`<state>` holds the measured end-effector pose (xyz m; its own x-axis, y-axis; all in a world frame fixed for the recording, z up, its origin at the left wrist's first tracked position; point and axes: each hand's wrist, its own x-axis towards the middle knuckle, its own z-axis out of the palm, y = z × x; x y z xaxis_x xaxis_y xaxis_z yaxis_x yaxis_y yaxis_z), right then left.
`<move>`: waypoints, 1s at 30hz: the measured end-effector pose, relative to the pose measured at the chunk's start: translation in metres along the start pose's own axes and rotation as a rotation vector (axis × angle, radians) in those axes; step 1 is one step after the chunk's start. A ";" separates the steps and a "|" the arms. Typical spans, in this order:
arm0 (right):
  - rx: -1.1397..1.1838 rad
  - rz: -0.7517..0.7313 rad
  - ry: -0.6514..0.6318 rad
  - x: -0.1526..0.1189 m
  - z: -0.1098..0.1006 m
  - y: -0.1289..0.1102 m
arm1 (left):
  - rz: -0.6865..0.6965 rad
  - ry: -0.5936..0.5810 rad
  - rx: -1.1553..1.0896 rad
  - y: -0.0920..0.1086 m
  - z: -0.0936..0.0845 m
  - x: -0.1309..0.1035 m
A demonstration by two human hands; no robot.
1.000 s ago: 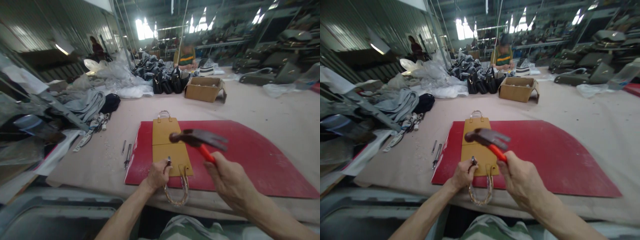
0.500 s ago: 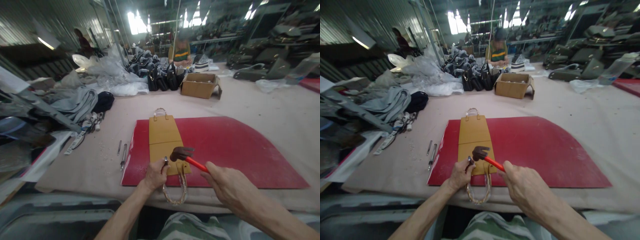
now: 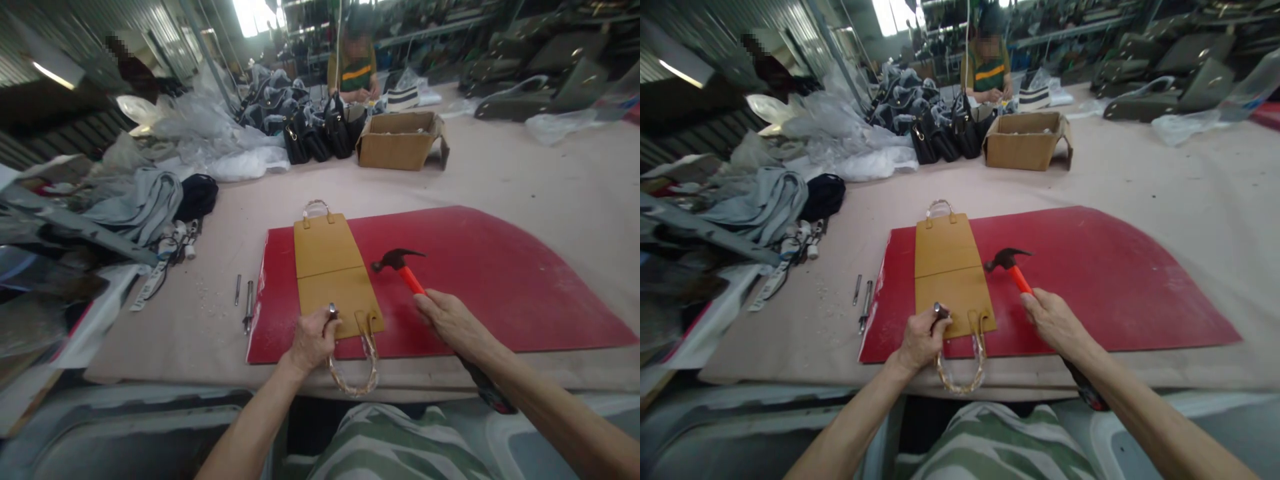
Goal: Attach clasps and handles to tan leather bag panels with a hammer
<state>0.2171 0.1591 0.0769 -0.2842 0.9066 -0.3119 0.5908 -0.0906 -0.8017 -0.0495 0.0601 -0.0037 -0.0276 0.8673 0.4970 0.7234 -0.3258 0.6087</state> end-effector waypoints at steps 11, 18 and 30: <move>-0.733 -0.806 0.063 -0.044 0.001 -0.069 | -0.034 -0.023 0.037 0.004 0.001 0.001; -0.296 -0.246 0.022 0.004 0.012 -0.026 | -0.027 -0.014 -0.007 0.004 -0.001 0.001; -0.736 -0.656 0.393 0.035 0.036 0.009 | -0.055 -0.031 0.029 0.007 0.001 0.005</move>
<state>0.1849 0.1752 0.0404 -0.5266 0.7689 0.3625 0.7593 0.6173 -0.2062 -0.0437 0.0626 0.0024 -0.0468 0.8948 0.4441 0.7410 -0.2670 0.6162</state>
